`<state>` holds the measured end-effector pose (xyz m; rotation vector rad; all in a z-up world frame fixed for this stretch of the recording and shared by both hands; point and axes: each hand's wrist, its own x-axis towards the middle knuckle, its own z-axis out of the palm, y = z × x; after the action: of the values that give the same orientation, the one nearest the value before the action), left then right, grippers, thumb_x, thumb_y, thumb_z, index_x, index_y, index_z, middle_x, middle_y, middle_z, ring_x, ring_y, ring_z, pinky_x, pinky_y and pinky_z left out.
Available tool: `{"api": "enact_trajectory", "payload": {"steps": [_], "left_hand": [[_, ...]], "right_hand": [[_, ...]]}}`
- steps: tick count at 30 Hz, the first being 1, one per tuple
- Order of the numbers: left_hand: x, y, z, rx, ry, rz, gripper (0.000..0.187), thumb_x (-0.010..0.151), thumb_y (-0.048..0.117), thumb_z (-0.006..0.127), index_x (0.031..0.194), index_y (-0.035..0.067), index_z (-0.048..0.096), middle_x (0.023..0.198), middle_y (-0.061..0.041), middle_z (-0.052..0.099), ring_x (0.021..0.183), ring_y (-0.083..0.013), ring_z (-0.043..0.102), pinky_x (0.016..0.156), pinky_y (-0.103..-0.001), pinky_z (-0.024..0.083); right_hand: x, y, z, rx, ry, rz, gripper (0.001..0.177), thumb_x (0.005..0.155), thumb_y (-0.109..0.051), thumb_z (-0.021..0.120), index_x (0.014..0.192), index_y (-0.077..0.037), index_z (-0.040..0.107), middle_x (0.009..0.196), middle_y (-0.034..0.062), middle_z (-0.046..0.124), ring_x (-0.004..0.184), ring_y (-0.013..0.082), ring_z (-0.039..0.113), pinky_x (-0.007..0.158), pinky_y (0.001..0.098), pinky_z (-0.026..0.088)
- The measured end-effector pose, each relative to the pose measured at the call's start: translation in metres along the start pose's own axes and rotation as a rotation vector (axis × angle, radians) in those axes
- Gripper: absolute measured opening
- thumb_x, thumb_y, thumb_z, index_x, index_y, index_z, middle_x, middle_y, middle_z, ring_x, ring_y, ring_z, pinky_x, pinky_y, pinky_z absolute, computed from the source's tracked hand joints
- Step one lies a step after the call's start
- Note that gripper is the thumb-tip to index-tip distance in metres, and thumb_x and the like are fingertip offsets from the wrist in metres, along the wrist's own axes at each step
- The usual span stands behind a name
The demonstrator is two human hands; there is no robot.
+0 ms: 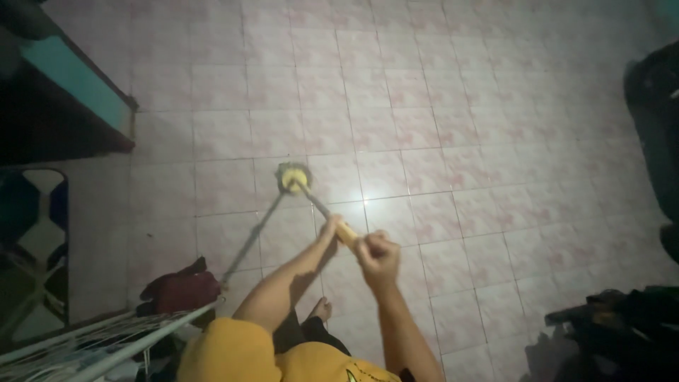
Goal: The person mops a tiled floor using a yellow spin mop, moving it back and forth across the surface. The person navigates around a parked scooter and a metal shelving unit while continuing to mop.
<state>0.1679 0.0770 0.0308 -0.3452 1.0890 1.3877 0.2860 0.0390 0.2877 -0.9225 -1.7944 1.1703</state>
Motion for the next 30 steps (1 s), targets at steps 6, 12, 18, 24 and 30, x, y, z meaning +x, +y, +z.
{"api": "enact_trajectory", "payload": {"steps": [6,12,18,24,30], "left_hand": [[-0.019,-0.028,-0.007,-0.378,-0.027,-0.015,0.04,0.086,0.024,0.071,0.115,0.004,0.053,0.095,-0.012,0.061,0.086,-0.027,0.062,0.077,-0.042,0.056],[0.037,0.038,-0.018,-0.157,-0.002,0.004,0.045,0.087,0.034,0.069,0.118,0.006,0.054,0.098,-0.011,0.062,0.087,-0.0264,0.063,0.08,-0.044,0.056],[0.014,-0.006,0.0,0.079,0.037,0.05,0.047,0.091,0.042,0.067,0.117,0.003,0.061,0.095,-0.012,0.065,0.082,-0.0258,0.062,0.072,-0.041,0.052],[-0.009,-0.057,0.053,-0.218,-0.082,-0.257,0.031,0.093,0.025,0.061,0.114,0.006,0.049,0.096,-0.011,0.06,0.087,-0.0259,0.062,0.075,-0.041,0.057],[0.046,-0.006,0.058,0.101,-0.068,-0.124,0.041,0.088,0.04,0.065,0.111,0.006,0.059,0.088,-0.011,0.066,0.077,-0.0264,0.064,0.067,-0.042,0.054]], "right_hand": [[-0.006,-0.021,-0.023,0.117,-0.068,0.003,0.035,0.088,0.003,0.066,0.057,0.0,0.048,0.059,0.0037,0.048,0.061,0.0117,0.045,0.054,0.0293,0.038],[0.001,0.063,0.032,-0.036,-0.008,-0.025,0.021,0.083,-0.001,0.069,0.065,0.003,0.059,0.062,0.0047,0.048,0.06,0.0124,0.046,0.054,0.0308,0.036],[-0.013,0.025,-0.007,0.022,0.053,0.13,0.028,0.087,-0.005,0.069,0.061,0.001,0.059,0.061,0.0019,0.049,0.055,0.0105,0.045,0.05,0.0297,0.034],[0.005,-0.046,-0.062,-0.091,0.034,0.08,0.034,0.09,-0.005,0.068,0.058,-0.001,0.055,0.055,0.0006,0.049,0.055,0.0092,0.044,0.05,0.0295,0.034],[0.013,0.05,-0.025,0.002,0.157,0.107,0.029,0.086,-0.003,0.066,0.061,-0.002,0.052,0.059,0.0023,0.045,0.055,0.0108,0.04,0.05,0.0325,0.032]]}}
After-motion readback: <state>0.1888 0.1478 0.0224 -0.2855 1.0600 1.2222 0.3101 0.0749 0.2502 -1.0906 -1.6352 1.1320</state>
